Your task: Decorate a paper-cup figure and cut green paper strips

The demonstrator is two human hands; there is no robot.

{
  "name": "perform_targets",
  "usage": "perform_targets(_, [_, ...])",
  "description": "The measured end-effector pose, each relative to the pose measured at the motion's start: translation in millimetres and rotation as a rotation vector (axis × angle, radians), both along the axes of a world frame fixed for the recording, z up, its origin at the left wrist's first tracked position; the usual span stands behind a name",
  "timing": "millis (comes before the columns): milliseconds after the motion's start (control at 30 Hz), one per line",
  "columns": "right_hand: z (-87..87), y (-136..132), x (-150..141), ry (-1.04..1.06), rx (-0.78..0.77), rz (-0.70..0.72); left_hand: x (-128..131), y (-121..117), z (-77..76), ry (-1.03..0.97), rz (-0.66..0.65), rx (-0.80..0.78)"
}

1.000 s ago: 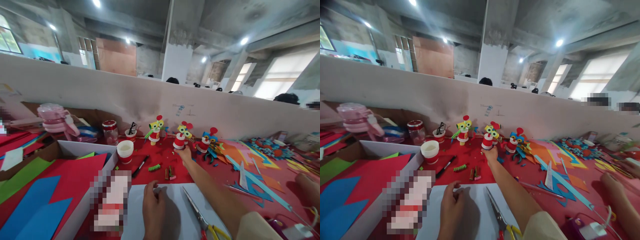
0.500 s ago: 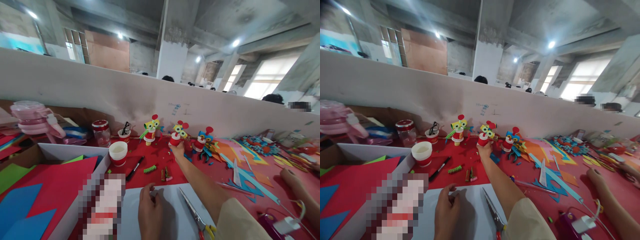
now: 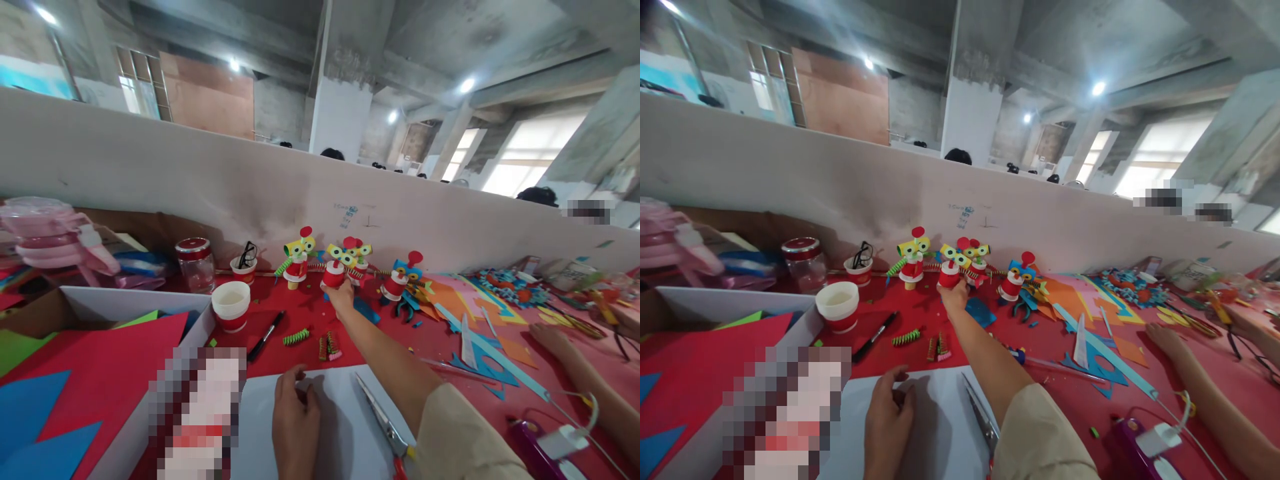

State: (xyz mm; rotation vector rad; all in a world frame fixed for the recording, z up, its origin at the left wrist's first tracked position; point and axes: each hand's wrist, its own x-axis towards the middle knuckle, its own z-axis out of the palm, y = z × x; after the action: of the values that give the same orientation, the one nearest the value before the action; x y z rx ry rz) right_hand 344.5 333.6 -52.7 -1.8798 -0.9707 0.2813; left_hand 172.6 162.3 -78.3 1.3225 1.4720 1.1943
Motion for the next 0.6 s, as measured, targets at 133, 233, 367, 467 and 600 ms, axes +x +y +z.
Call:
perform_targets(133, [2.9, -1, -6, 0.009, -0.041, -0.028, -1, 0, -1.2, 0.01, -0.003, 0.017])
perform_targets(233, [6.2, -5, -7, 0.01, -0.068, -0.053, 0, -1, 0.4, 0.018, -0.006, 0.009])
perform_targets(367, [10.6, -9, -4, 0.02, -0.101, -0.082, 0, 0, 0.1, 0.01, 0.004, 0.001])
perform_targets(467, [12.4, -11, -3, 0.037, -0.118, -0.086, -2, 2, -5.3, -0.01, -0.023, -0.013])
perform_targets(600, [12.1, -11, -3, 0.06, -0.121, -0.088, -5, 4, -11.7, -0.018, -0.087, -0.009])
